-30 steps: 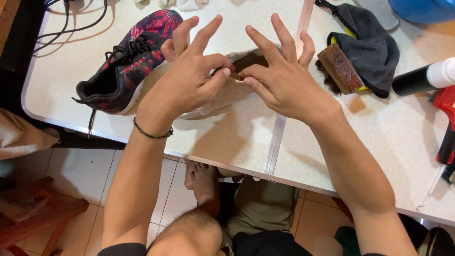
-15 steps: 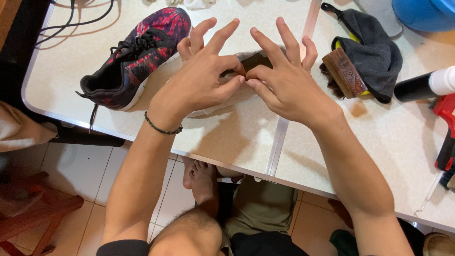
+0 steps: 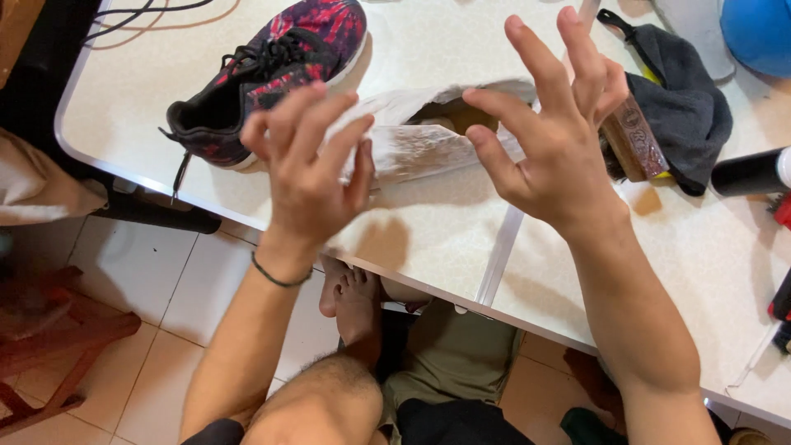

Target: The person cleans a white shoe using a brush and a cleaning solution, scrubbing the sides and tongue of the shoe before wiping it with a cloth.

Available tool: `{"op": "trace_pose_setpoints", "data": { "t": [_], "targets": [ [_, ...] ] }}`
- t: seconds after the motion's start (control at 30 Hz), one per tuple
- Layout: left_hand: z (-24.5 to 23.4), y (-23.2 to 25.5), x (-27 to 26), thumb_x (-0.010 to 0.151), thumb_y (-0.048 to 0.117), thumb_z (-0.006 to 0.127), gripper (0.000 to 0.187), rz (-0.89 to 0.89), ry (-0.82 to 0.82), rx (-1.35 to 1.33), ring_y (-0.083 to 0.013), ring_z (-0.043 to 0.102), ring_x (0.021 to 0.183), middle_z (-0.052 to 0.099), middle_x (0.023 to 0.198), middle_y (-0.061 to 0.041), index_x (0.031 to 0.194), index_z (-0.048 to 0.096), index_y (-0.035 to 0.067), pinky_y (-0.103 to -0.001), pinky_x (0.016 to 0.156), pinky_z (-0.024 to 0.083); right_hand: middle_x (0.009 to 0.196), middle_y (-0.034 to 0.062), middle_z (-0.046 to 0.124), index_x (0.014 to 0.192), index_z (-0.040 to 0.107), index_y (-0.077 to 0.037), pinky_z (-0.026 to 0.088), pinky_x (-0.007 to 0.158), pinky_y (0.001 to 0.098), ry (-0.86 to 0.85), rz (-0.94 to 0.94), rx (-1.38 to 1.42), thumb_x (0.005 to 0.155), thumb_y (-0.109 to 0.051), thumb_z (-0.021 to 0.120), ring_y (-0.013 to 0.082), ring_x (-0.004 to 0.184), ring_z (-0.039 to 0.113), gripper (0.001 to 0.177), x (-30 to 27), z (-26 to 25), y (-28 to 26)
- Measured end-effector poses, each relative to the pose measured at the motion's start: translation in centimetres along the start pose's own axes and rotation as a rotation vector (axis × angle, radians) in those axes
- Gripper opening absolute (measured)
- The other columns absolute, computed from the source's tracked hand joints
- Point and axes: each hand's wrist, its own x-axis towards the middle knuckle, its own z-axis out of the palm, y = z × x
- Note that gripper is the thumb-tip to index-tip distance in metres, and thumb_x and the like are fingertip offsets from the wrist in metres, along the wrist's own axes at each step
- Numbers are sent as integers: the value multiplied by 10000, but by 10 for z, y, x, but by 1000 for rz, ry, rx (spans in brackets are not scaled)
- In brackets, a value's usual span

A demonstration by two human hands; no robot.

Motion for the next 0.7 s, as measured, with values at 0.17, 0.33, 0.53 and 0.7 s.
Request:
{"op": "trace_pose_setpoints", "data": {
  "t": [0.17, 0.33, 0.53, 0.7],
  "targets": [
    [-5, 24, -46, 987, 219, 613, 176, 55, 37, 179, -247, 555, 1197, 708, 1206, -57, 1055, 758, 146, -429, 1003, 274, 1541, 121, 531, 1192, 815, -185, 172, 1118, 544, 25, -49, -63, 1054, -251, 765, 324, 1456, 316, 161, -2, 14, -8],
    [1, 17, -60, 953, 340, 651, 259, -112, 80, 125, -288, 465, 1278, 595, 1309, -109, 1125, 710, 155, -437, 979, 336, 1379, 248, 613, 1416, 689, 50, 277, 904, 514, -95, 232, -247, 1027, -159, 779, 412, 1280, 463, 451, -26, -54, 27],
    [-1, 10, -62, 982, 333, 526, 403, -492, 50, -215, -339, 371, 1401, 455, 1454, -138, 1267, 531, 47, -512, 1244, 290, 1324, 375, 617, 1583, 489, 19, 404, 877, 645, -798, 760, -641, 1000, -605, 518, 530, 1164, 551, 855, -87, -35, 78],
    [-6, 9, -67, 987, 310, 499, 368, -577, 91, -286, -317, 348, 1417, 432, 1482, -125, 1255, 535, 60, -510, 1240, 271, 1209, 406, 554, 1384, 554, 225, 365, 953, 582, -212, 573, -311, 1108, -45, 711, 531, 1132, 449, 417, -120, -35, 53]
  ]
}}
